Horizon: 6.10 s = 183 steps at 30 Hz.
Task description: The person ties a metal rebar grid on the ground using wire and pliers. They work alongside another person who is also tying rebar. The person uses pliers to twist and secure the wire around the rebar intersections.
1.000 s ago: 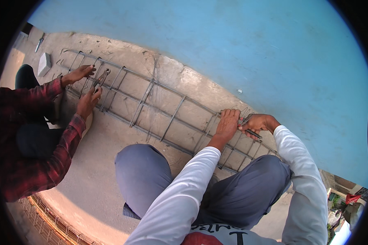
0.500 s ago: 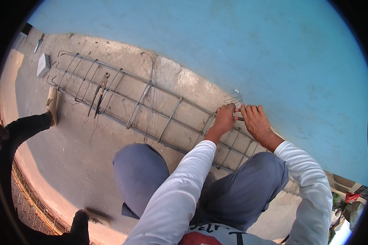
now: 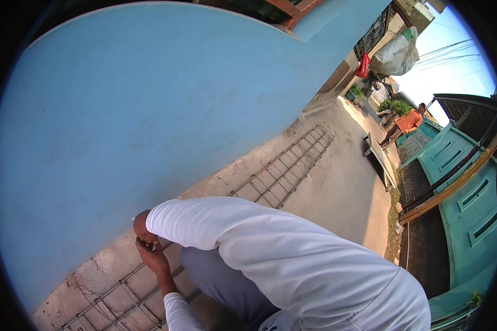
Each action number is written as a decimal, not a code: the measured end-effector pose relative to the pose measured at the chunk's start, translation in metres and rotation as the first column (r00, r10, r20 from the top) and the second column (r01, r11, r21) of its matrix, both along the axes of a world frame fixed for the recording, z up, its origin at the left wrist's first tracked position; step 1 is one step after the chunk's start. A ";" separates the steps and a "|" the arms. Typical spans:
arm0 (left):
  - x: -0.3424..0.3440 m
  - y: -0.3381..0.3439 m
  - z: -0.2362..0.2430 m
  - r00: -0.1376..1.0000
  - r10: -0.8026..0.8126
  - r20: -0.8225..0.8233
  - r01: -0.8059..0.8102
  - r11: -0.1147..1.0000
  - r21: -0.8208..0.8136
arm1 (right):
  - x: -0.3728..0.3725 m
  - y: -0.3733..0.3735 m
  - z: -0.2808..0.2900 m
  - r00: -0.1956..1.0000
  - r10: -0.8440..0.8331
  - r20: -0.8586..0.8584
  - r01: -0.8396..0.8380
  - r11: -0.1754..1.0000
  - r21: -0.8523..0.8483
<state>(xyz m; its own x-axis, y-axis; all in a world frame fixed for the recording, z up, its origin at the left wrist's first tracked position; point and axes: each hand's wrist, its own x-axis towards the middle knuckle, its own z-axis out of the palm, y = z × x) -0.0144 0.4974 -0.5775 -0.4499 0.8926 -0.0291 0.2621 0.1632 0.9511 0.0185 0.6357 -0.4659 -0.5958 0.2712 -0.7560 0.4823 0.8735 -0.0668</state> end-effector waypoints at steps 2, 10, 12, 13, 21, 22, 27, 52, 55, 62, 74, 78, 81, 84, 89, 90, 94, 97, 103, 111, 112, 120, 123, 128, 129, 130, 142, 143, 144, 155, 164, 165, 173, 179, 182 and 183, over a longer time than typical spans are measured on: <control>0.001 0.007 0.004 0.998 -0.010 -0.067 0.009 1.000 -0.009 | -0.008 0.000 0.005 1.000 -0.015 0.010 0.015 1.000 0.006; 0.002 0.011 -0.016 0.978 -0.083 -0.191 0.071 0.995 -0.069 | 0.015 0.001 -0.012 0.991 -0.131 0.017 0.132 0.991 -0.034; 0.003 0.014 -0.022 0.958 -0.077 -0.277 0.076 0.997 -0.015 | 0.020 0.006 -0.013 0.989 -0.145 0.007 0.145 0.988 -0.048; 0.005 0.013 -0.023 0.951 -0.077 -0.300 0.074 0.997 -0.022 | 0.021 0.007 -0.014 0.989 -0.150 0.005 0.150 0.987 -0.058; 0.006 0.017 -0.022 0.967 -0.081 -0.240 0.090 0.996 0.028 | 0.039 0.004 -0.007 0.975 -0.177 -0.131 0.180 0.983 0.018; 0.005 0.016 -0.006 0.988 -0.099 -0.118 0.101 0.995 0.017 | 0.044 -0.004 0.008 0.974 -0.025 -0.227 0.060 0.987 0.151; -0.024 0.030 -0.018 0.942 -0.319 0.108 0.310 0.946 0.090 | 0.078 -0.002 0.004 0.677 0.673 -0.297 -0.302 0.622 0.723; -0.005 0.012 -0.044 0.981 -0.001 0.196 -0.009 0.999 0.049 | 0.006 -0.009 0.003 0.993 -0.113 0.019 0.110 0.985 0.131; -0.017 0.027 -0.067 0.626 -0.231 0.744 0.032 0.962 0.272 | 0.009 -0.001 -0.009 0.994 -0.075 -0.084 0.086 0.987 0.135; -0.061 0.029 -0.065 0.897 -0.322 0.304 0.268 0.941 0.205 | 0.038 -0.010 0.018 0.465 0.880 -0.099 -0.365 0.292 0.884; -0.015 0.005 -0.038 0.944 -0.028 0.329 -0.016 0.991 0.132 | 0.014 -0.010 0.016 0.856 0.510 -0.082 -0.382 0.733 0.563; -0.008 0.007 -0.031 0.981 0.133 0.141 -0.146 0.986 0.081 | -0.019 -0.004 0.030 0.978 0.201 0.064 -0.210 0.946 0.247; 0.006 0.008 -0.020 0.987 0.156 0.034 -0.157 0.987 0.040 | -0.001 0.004 0.026 0.997 0.042 0.058 -0.046 0.996 0.074; -0.023 0.013 -0.020 0.998 -0.060 0.008 0.060 0.986 -0.156 | -0.017 -0.001 0.051 0.936 -0.212 0.282 0.236 0.970 -0.056; -0.044 0.017 -0.026 0.981 -0.134 0.141 0.155 0.976 -0.154 | 0.007 -0.030 0.043 0.849 0.523 -0.073 -0.430 0.765 0.479; -0.050 0.018 -0.026 0.975 -0.129 0.183 0.154 0.979 -0.133 | 0.012 -0.032 0.044 0.701 0.711 -0.054 -0.519 0.560 0.646; -0.047 0.016 -0.024 0.958 -0.190 0.214 0.220 0.967 -0.127 | 0.035 -0.018 0.025 0.553 0.832 0.035 -0.565 0.344 0.750; -0.052 0.010 -0.027 0.956 -0.232 0.181 0.255 0.960 -0.116 | 0.028 -0.017 0.022 0.740 0.673 -0.002 -0.526 0.580 0.622; -0.039 -0.004 -0.023 0.981 -0.177 -0.080 0.177 0.984 -0.015 | -0.005 -0.003 0.040 0.964 0.219 0.153 -0.243 0.957 0.158; -0.036 -0.008 -0.011 0.987 -0.151 -0.053 0.148 0.988 -0.051 | -0.035 0.002 0.056 0.683 -0.423 0.596 0.563 0.824 -0.061; -0.037 -0.007 -0.018 0.983 -0.162 -0.082 0.160 0.987 -0.030 | -0.031 -0.006 0.058 0.747 -0.423 0.512 0.516 0.855 -0.046; -0.037 0.000 -0.031 0.987 -0.072 0.146 0.083 0.994 -0.071 | 0.027 -0.043 0.048 0.589 0.801 -0.104 -0.497 0.461 0.735; -0.042 -0.001 -0.030 0.990 -0.081 0.116 0.087 0.995 -0.050 | 0.036 0.002 0.001 0.684 0.711 -0.160 -0.488 0.610 0.624; -0.023 -0.023 -0.021 0.986 0.150 -0.066 -0.136 0.973 0.187 | 0.003 0.003 0.031 0.912 0.408 0.042 -0.406 0.883 0.234; -0.021 -0.023 -0.020 0.991 0.109 -0.075 -0.098 0.985 0.144 | -0.014 -0.009 0.049 0.972 0.172 0.158 -0.195 0.970 0.144; -0.020 -0.022 -0.019 0.994 0.068 -0.083 -0.059 0.993 0.101 | -0.030 -0.021 0.066 0.955 -0.064 0.288 0.042 0.996 0.083; -0.068 0.011 0.003 0.713 -0.461 0.529 0.588 0.804 -0.091 | 0.029 0.006 0.040 0.782 -0.364 0.505 0.507 0.844 -0.176; -0.076 0.009 0.015 0.662 -0.411 0.626 0.590 0.801 -0.099 | 0.038 0.003 0.040 0.820 -0.301 0.487 0.421 0.893 -0.157; -0.083 0.005 0.023 0.612 -0.347 0.711 0.587 0.802 -0.113 | 0.048 0.000 0.038 0.874 -0.246 0.419 0.353 0.915 -0.198; -0.077 0.006 0.010 0.485 0.052 0.873 0.181 0.970 -0.159 | 0.149 -0.037 0.017 0.788 -0.498 0.362 0.610 0.710 -0.352; -0.014 0.025 0.057 0.451 -0.165 0.877 0.484 0.871 -0.084 | 0.240 -0.091 0.010 0.629 -0.642 -0.438 0.721 0.693 0.020; -0.007 0.026 0.066 0.446 -0.202 0.872 0.524 0.849 -0.072 | 0.226 -0.093 0.023 0.576 -0.566 -0.590 0.736 0.673 0.073; -0.006 0.043 0.142 0.583 -0.609 0.538 0.786 0.590 -0.184 | 0.169 -0.085 0.094 0.577 -0.596 -0.559 0.617 0.766 -0.180; -0.052 0.045 0.181 0.591 -0.701 0.400 0.807 0.520 -0.281 | 0.177 -0.072 0.088 0.170 -0.952 -0.254 0.625 0.304 -0.719; -0.079 0.050 0.187 0.646 -0.637 0.421 0.753 0.623 -0.213 | 0.168 -0.064 0.098 0.017 -0.998 -0.060 0.311 0.063 -0.948; -0.086 0.048 0.187 0.682 -0.584 0.440 0.707 0.681 -0.192 | 0.160 -0.067 0.103 0.021 -0.999 -0.050 0.267 0.054 -0.962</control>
